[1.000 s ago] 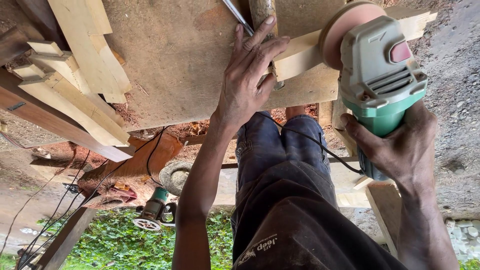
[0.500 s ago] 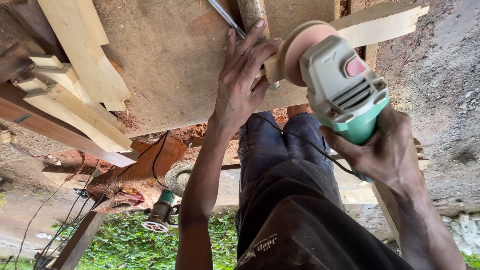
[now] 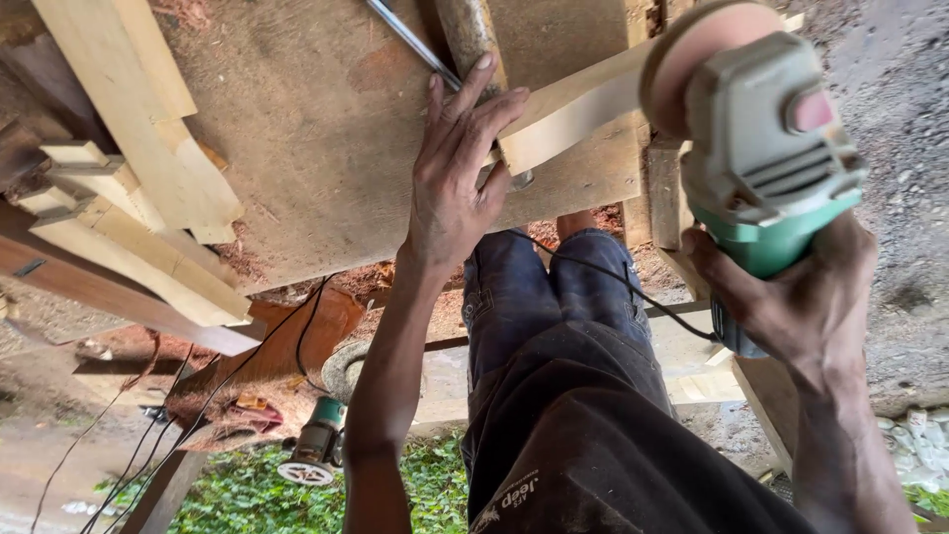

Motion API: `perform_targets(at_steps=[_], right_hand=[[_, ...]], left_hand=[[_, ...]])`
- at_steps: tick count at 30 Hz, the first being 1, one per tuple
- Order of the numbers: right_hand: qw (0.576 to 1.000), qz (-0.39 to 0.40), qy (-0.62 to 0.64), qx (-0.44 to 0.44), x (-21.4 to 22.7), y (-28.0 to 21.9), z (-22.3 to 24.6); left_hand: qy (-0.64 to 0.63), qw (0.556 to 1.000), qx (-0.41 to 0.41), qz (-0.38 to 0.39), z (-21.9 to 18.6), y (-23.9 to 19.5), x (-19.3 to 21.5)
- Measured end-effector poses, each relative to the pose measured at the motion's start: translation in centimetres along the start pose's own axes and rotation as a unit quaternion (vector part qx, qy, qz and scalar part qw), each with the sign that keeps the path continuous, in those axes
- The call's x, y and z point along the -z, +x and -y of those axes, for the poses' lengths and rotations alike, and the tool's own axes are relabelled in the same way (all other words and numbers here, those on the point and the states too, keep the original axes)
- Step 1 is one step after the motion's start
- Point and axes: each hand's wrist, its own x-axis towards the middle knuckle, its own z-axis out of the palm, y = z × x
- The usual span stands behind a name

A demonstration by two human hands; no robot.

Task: The person uses a handheld angle grinder with a sanding disc to smooth the edges and surfaces of a small, curved piece of wood. They hold the wood with one hand while operating the tool with the other, frequently rotating the piece to access different sides.

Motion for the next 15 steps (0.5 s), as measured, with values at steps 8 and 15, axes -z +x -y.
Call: perform_targets(at_steps=[8, 15], right_hand=[[0.991, -0.100, -0.081, -0.041, 2.9, -4.1, -3.3], [0.993, -0.060, -0.095, -0.031, 1.1, -2.7, -2.2]], left_hand=[[-0.009, 0.999, 0.031, 0.013, 1.0, -1.7, 2.3], [-0.060, 0.996, 0.066, 0.019, -0.7, -0.4, 3.6]])
